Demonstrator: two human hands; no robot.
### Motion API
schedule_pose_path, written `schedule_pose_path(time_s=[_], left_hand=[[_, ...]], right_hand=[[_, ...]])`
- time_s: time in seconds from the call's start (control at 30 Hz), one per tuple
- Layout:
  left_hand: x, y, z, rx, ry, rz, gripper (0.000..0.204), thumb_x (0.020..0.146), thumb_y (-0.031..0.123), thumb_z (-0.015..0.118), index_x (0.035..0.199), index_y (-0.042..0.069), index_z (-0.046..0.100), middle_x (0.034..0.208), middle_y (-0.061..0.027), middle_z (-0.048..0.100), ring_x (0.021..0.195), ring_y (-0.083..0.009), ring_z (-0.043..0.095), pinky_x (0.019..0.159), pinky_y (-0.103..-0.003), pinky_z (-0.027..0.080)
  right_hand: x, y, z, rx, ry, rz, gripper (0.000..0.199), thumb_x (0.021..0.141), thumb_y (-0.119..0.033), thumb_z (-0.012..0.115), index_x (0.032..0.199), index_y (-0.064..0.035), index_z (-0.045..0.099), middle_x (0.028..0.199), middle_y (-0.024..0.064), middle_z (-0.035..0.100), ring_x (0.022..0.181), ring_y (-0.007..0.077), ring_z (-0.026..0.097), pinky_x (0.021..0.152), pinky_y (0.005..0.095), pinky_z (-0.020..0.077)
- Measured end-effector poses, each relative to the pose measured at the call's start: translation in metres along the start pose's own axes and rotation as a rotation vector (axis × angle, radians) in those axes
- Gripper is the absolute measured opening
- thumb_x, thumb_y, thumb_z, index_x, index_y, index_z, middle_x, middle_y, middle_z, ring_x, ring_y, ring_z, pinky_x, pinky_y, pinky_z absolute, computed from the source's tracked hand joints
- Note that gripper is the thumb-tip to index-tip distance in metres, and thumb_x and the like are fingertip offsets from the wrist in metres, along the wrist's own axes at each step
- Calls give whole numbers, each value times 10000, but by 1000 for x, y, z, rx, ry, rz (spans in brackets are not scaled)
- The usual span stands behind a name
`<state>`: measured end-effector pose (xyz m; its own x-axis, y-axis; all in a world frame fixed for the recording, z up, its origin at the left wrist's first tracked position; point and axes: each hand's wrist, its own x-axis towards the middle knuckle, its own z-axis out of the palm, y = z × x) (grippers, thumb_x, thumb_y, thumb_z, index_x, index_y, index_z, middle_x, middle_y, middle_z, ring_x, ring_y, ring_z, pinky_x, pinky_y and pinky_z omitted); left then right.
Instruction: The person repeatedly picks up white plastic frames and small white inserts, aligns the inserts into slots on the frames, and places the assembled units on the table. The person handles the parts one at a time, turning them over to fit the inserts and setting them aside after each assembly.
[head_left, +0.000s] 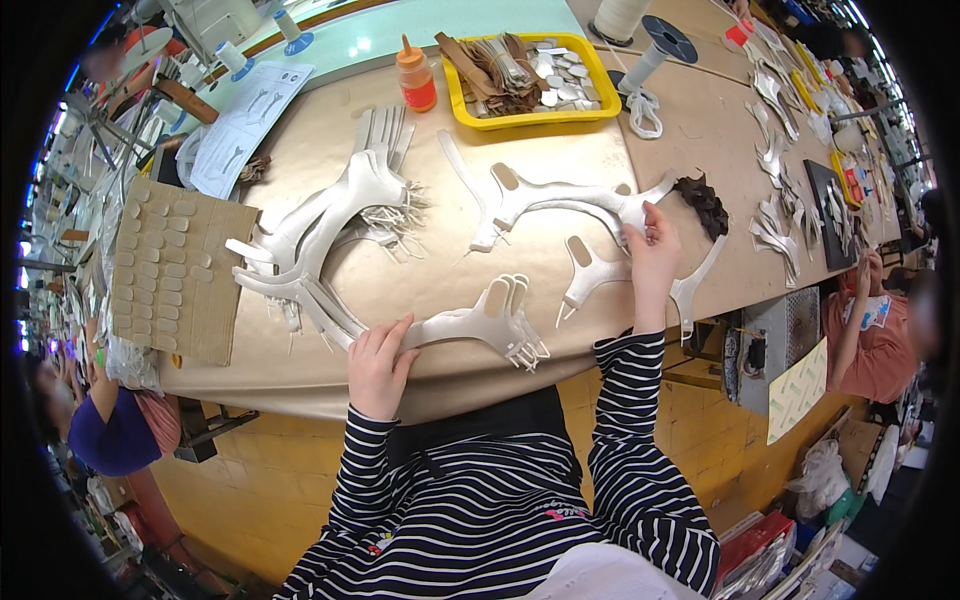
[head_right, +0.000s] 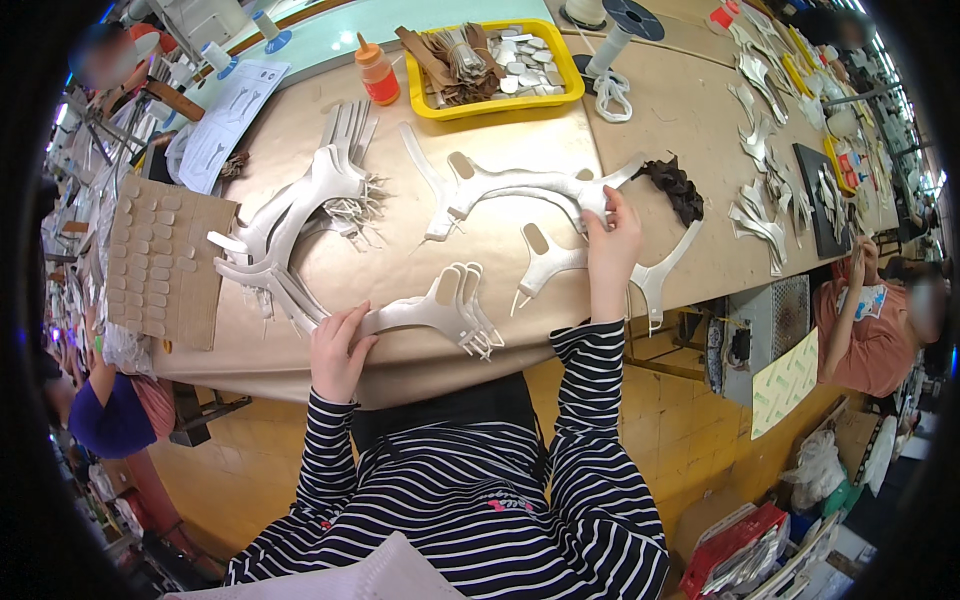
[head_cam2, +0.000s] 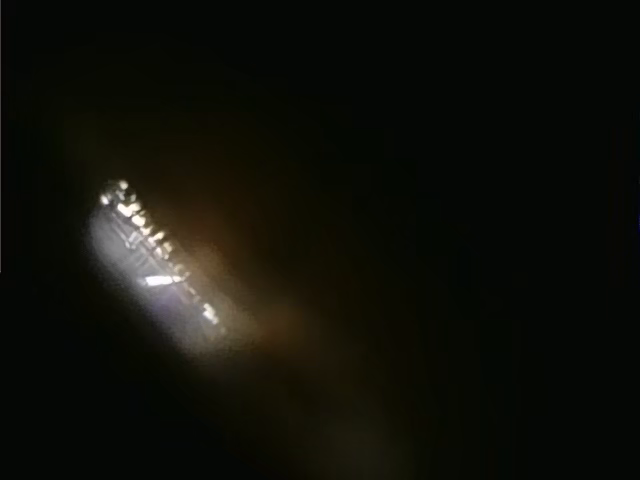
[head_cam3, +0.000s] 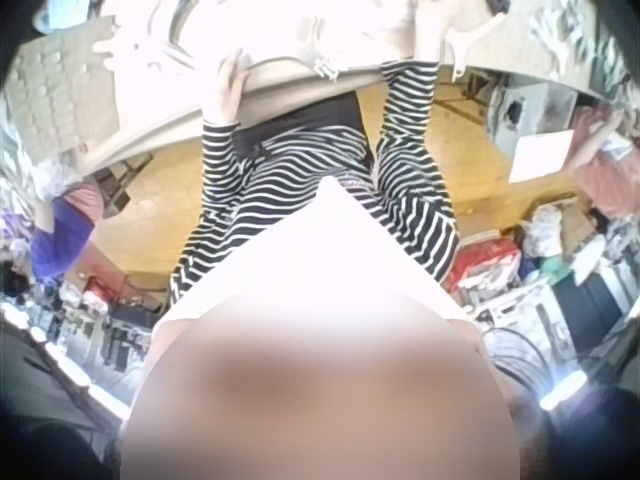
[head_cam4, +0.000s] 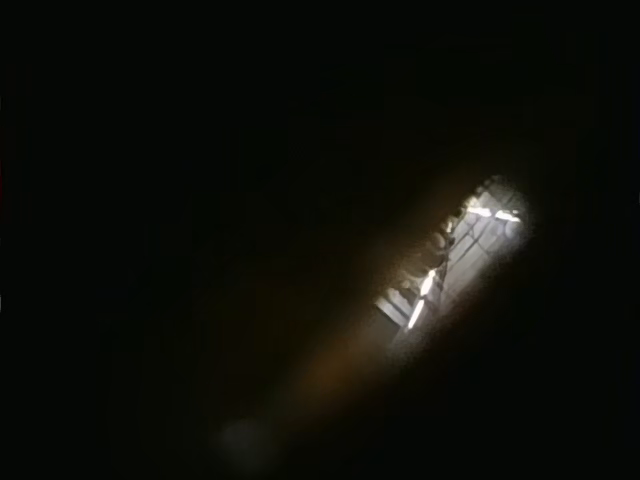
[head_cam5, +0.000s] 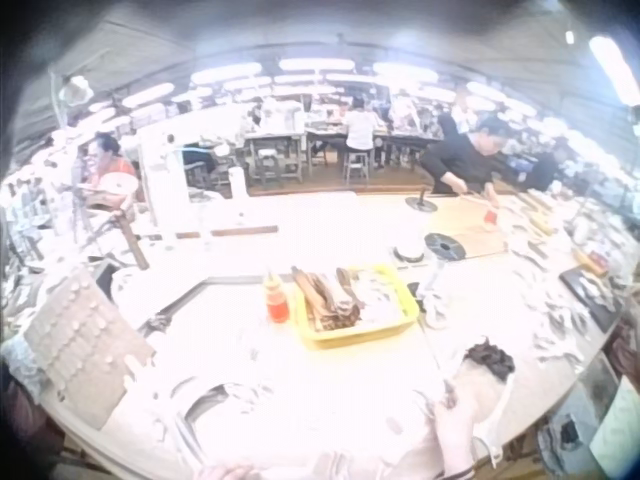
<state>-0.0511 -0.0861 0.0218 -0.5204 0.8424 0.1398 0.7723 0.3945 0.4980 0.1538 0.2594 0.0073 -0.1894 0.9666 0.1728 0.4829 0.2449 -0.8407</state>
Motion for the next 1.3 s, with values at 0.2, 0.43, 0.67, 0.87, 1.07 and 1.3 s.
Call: schedule_pose_path(time_s=[0.2, 0.43, 0.67, 0.87, 1.07, 1.3], left_hand=[[3, 1, -2, -9, -15, -11, 567, 781, 146, 779, 1329, 110, 639, 1113, -71, 649, 1033, -276, 590, 921, -405, 434], [11, 0, 0, -21, -37, -22, 536, 760, 156, 798, 1278, 106, 670, 1079, -66, 637, 1006, -277, 586, 907, -401, 435], [13, 3, 2, -56, -9, -62, 423, 735, 135, 809, 1151, 111, 737, 1039, -62, 628, 965, -275, 587, 869, -406, 454], [10, 8, 4, -59, 40, -63, 437, 716, 96, 812, 1145, 82, 737, 1060, -94, 628, 993, -299, 579, 888, -398, 472], [8, 7, 8, -77, 70, -84, 407, 723, 94, 806, 1124, 84, 740, 1061, -87, 631, 1005, -296, 570, 903, -408, 459], [-4, 1, 20, -105, 174, -93, 1015, 734, 279, 874, 1558, 117, 305, 1500, -208, 380, 1365, -399, 383, 1127, -488, 342]], right_hand=[[-38, -15, -60, 660, 112, 90, 320, 910, 12, 718, 1224, 51, 667, 1044, 45, 669, 941, 100, 622, 859, 238, 496], [-58, 30, -107, -21, 286, 164, 336, 904, -65, 738, 1222, 26, 678, 1124, 116, 680, 1008, 203, 646, 916, 312, 506], [-20, 23, -65, -81, 89, 32, 359, 924, -195, 713, 1234, -16, 678, 1165, 183, 646, 1061, 312, 629, 958, 411, 494], [1, 5, 16, -402, -115, -85, 459, 857, -221, 756, 1215, 47, 647, 1122, 226, 674, 1045, 318, 658, 873, 386, 523], [4, -29, 15, 97, -165, -84, 285, 839, -98, 758, 1065, 62, 688, 934, 118, 638, 773, 194, 597, 695, 323, 486], [-59, -97, -12, 604, -428, -489, 187, 810, 42, 763, 995, 43, 732, 888, 81, 632, 777, 161, 600, 697, 258, 464]])
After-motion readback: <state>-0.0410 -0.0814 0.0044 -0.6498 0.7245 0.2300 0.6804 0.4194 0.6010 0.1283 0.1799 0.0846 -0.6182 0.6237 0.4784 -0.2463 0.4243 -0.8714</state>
